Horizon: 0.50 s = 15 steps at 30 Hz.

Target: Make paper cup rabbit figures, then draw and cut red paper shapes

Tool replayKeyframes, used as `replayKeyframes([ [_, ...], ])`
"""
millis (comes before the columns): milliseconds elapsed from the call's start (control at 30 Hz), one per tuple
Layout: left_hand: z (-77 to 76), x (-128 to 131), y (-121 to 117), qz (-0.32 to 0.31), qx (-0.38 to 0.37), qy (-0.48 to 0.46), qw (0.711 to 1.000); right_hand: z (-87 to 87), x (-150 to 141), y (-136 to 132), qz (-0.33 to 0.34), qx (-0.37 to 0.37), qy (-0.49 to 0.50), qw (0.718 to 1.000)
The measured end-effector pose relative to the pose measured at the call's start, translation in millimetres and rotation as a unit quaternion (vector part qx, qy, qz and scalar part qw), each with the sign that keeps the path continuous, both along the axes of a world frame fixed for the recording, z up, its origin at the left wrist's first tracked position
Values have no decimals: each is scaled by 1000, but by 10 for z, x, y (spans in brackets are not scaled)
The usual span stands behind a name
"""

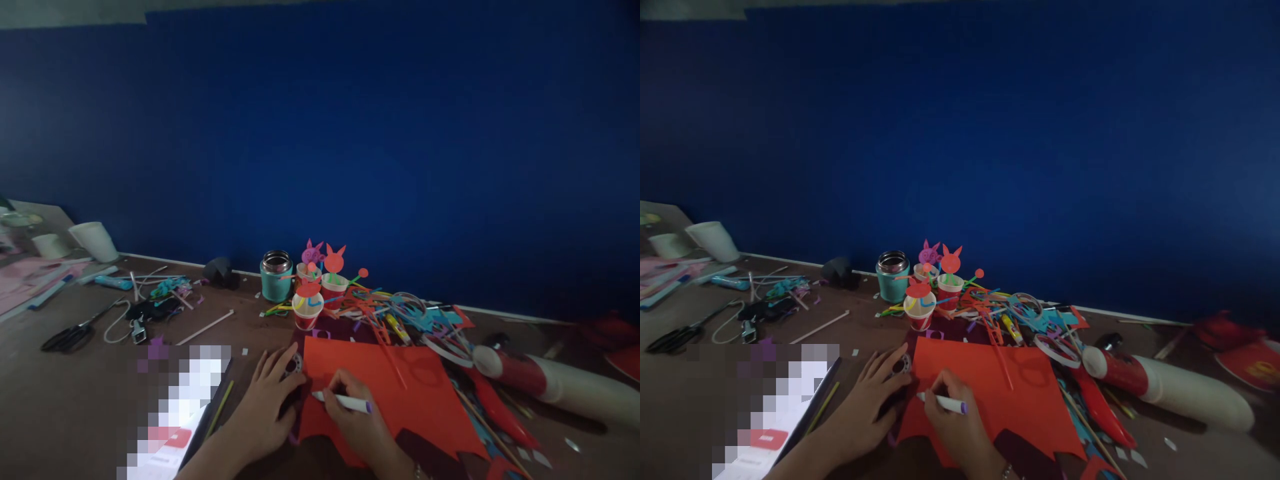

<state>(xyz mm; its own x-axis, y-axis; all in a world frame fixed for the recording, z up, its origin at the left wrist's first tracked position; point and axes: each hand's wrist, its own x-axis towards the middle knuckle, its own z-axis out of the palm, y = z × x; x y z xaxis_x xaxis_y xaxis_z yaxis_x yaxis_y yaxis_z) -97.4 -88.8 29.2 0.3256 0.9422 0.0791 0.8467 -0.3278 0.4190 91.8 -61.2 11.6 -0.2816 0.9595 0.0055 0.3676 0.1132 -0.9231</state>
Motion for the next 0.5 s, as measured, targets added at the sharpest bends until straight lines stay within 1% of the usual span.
replayKeyframes([
  [167,15,1,0,1,-6,-3,1000,12,12,1,-6,14,-5,1000],
  [300,16,-3,0,-1,-5,-5,1000,12,16,2,-8,5,-8,1000],
  [500,-3,-7,0,2,0,-4,1000,-34,13,13,-19,-10,4,1000],
])
